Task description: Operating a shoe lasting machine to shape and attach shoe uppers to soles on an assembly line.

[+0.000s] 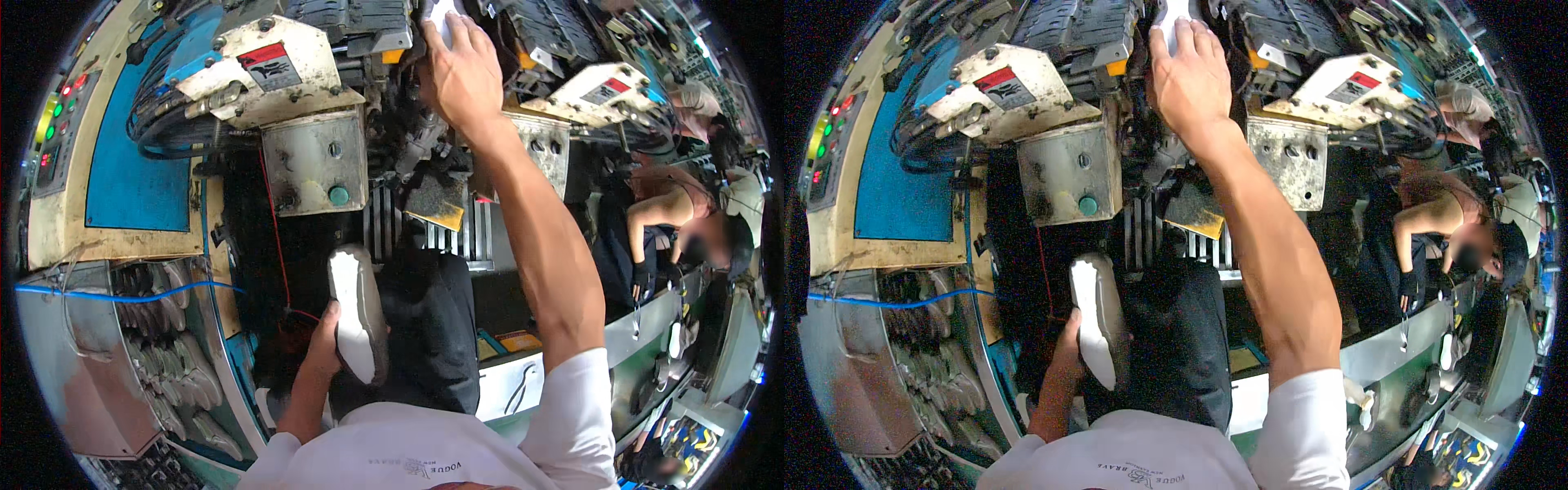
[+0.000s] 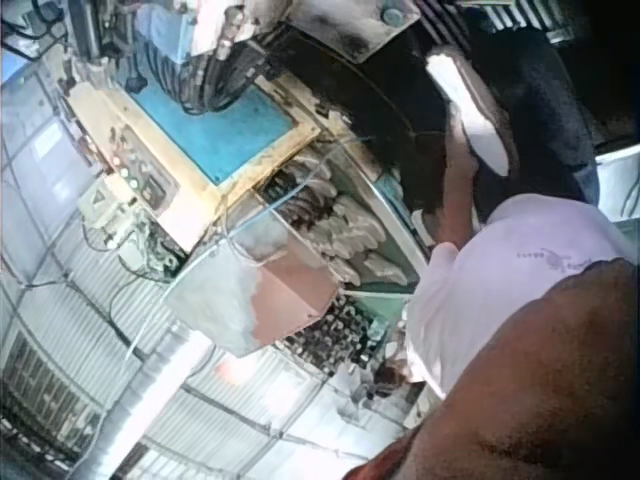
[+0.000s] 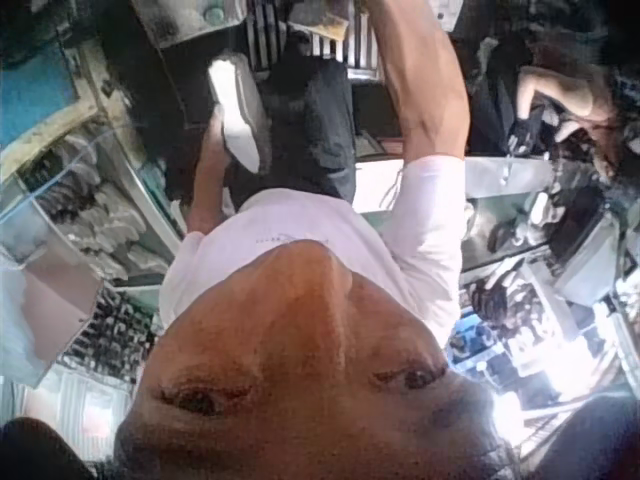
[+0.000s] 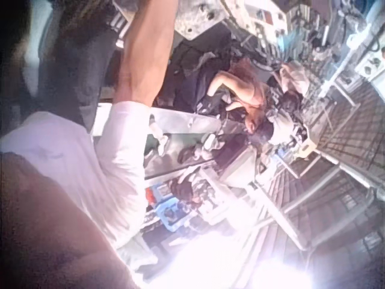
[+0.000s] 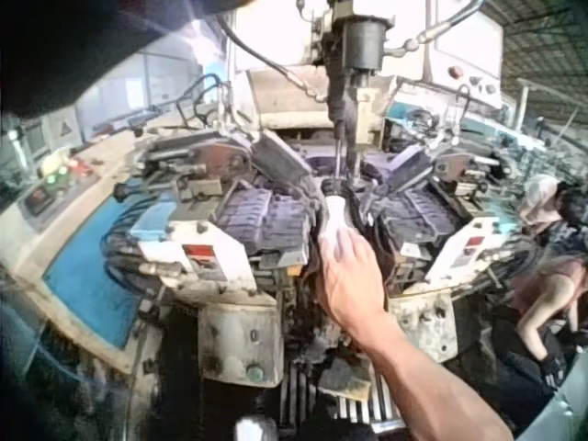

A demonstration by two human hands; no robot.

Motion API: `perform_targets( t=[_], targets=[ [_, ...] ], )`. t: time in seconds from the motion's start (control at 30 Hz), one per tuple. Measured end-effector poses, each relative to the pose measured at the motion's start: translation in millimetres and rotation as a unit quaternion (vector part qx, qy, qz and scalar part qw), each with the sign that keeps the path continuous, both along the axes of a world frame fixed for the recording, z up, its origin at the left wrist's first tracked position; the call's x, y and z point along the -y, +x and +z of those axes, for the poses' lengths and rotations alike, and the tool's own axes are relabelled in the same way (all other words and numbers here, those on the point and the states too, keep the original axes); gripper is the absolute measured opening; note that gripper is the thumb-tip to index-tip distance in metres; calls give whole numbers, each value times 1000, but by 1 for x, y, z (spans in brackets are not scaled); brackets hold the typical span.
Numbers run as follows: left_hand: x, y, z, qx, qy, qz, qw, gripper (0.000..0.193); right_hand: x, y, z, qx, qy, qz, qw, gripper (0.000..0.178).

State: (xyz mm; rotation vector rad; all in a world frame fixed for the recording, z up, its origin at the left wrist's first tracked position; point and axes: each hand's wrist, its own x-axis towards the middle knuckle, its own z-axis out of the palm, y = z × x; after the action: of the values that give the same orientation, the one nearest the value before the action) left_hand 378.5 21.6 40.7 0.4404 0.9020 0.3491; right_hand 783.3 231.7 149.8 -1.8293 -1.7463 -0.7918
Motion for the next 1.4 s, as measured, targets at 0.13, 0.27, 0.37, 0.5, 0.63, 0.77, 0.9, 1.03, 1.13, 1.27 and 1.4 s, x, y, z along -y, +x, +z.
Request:
perform_targets(
  t=[0.13, 0.27, 0.37, 0.5, 0.63, 0.77, 0.9, 1.03, 1.13, 1.27, 1.4],
  targets=[
    [-10, 4, -30, -3, -60, 2, 998, 71, -3, -10, 12, 26, 25, -28, 999, 45],
    [-25, 23, -40, -28, -15, -16, 999, 80, -2, -10, 25, 3, 51, -25, 998, 41],
    [-32, 27, -27, 7, -7, -34, 999, 64, -1, -13, 37, 2, 44, -28, 999, 38],
    [-18, 13, -17, 8, 38, 24, 999, 64, -7, -5, 34, 7, 39, -28, 999, 36],
    [16, -39, -16, -30, 13, 108, 994, 65, 5, -2, 29, -2, 29, 26, 999, 47],
    [58, -125, -44, -126, 29, 218, 967, 66, 99, -86, -20, -40, 34, 77, 996, 67],
    [88, -208, -61, -185, 40, 266, 945, 62, 225, -88, -190, -204, -201, 48, 957, 46],
    [151, -357, -100, -368, 141, 309, 866, 56, 317, -142, -261, -258, -321, 89, 907, 35],
    [238, -499, -122, -618, 164, 320, 699, 72, 329, -182, -260, -140, -313, 200, 918, 29],
    [265, -534, -108, -777, 163, 179, 581, 79, 352, -147, -259, -135, -263, 230, 927, 24],
    [331, -579, -149, -882, 176, -74, 430, 84, 347, -153, -266, -119, -234, 296, 918, 22]
  ],
)
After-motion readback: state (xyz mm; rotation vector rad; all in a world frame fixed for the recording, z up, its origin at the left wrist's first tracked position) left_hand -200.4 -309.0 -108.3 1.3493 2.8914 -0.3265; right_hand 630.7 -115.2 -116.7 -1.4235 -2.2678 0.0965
